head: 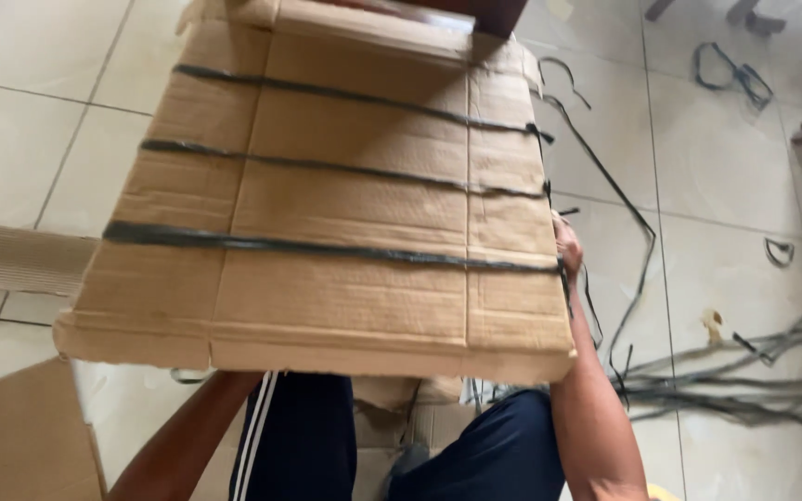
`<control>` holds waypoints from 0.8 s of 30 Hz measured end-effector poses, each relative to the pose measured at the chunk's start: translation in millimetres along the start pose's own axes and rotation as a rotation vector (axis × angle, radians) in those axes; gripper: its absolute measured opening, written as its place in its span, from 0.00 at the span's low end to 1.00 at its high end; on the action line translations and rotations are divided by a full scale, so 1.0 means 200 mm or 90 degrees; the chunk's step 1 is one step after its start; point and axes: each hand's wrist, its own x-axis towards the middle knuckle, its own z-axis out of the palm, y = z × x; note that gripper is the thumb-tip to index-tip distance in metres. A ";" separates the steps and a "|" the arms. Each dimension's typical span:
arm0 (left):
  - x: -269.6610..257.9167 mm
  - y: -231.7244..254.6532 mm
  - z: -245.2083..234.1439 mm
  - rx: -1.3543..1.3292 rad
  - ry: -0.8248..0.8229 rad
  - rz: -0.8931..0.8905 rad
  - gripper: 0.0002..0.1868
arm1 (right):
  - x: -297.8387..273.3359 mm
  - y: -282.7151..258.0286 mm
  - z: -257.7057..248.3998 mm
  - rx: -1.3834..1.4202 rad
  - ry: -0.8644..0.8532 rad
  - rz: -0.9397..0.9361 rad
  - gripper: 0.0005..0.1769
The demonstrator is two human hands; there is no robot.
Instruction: The person ties plastic straps around cardboard protectors on a wooden chair.
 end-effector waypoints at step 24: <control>0.33 -0.05 -1.94 0.391 0.461 -0.016 0.16 | 0.73 -0.77 -0.27 0.548 0.292 0.355 0.06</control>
